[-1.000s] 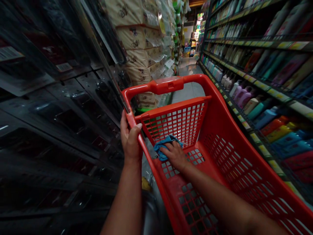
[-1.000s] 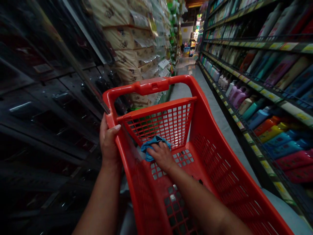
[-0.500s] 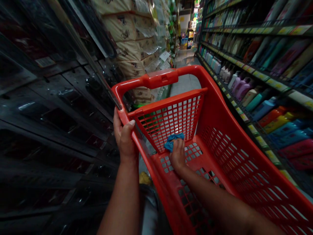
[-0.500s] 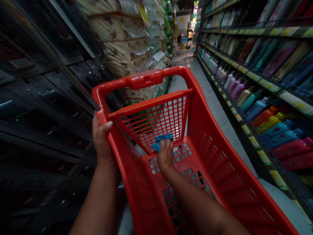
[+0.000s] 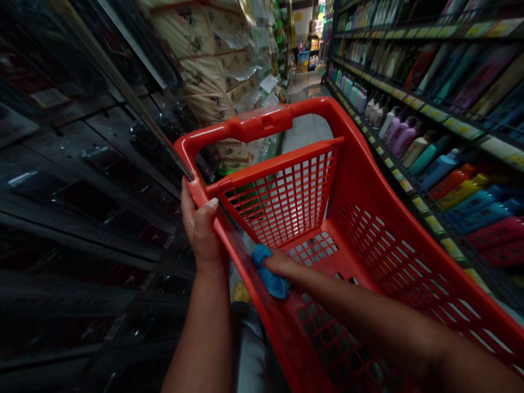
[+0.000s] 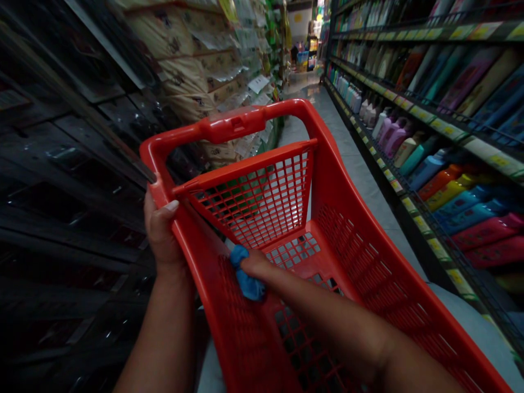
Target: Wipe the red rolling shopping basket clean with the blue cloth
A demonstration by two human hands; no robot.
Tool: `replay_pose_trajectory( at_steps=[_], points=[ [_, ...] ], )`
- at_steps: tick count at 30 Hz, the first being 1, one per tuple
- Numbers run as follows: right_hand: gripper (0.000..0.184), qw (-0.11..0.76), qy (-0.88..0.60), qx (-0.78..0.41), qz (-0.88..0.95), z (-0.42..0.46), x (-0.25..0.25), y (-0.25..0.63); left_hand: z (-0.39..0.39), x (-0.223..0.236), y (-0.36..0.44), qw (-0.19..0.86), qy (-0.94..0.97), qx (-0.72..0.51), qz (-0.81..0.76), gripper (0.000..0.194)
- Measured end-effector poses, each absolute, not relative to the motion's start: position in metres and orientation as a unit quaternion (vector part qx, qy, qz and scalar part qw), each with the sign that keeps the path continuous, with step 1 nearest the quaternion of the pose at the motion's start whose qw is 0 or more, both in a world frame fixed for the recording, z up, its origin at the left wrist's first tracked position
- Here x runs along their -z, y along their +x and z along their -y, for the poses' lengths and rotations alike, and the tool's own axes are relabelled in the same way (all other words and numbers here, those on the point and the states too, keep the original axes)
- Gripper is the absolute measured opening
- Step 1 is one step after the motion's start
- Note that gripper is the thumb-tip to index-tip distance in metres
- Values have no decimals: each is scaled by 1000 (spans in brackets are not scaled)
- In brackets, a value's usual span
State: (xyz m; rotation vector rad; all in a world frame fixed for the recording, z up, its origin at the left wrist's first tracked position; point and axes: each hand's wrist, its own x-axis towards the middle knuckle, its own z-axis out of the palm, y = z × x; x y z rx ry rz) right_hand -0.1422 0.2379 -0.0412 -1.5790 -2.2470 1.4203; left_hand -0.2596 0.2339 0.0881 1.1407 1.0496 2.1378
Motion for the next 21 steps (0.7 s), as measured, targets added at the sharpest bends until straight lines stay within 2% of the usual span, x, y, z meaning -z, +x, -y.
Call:
replay_pose_trajectory(
  at_steps=[3,6,8,10,12,16,18,21],
  points=[
    [25,70,-496,-519,692,-231,-2,-155,-234,-89,-259,241,423,-780,-394,54],
    [34,234,-406,-567,677,-226,-60,-151,-236,-89,-260,239,415,-782,-399,49],
    [41,346,-339,-526,699,-223,-79,-146,-237,-89,-260,235,407,-786,-401,47],
    [44,377,-336,-462,729,-218,-70,-142,-238,-89,-258,236,404,-789,-398,46],
    [42,296,-393,-441,750,-209,-35,-138,-239,-89,-256,235,408,-792,-389,45],
    [35,20,-479,-451,753,-190,38,-124,-241,-87,-254,232,419,-797,-369,45],
    [38,-52,-483,-439,756,-186,43,-116,-243,-86,-255,231,421,-800,-360,48],
    [33,-120,-467,-446,754,-193,10,-110,-246,-83,-257,231,416,-811,-341,58]
  ],
)
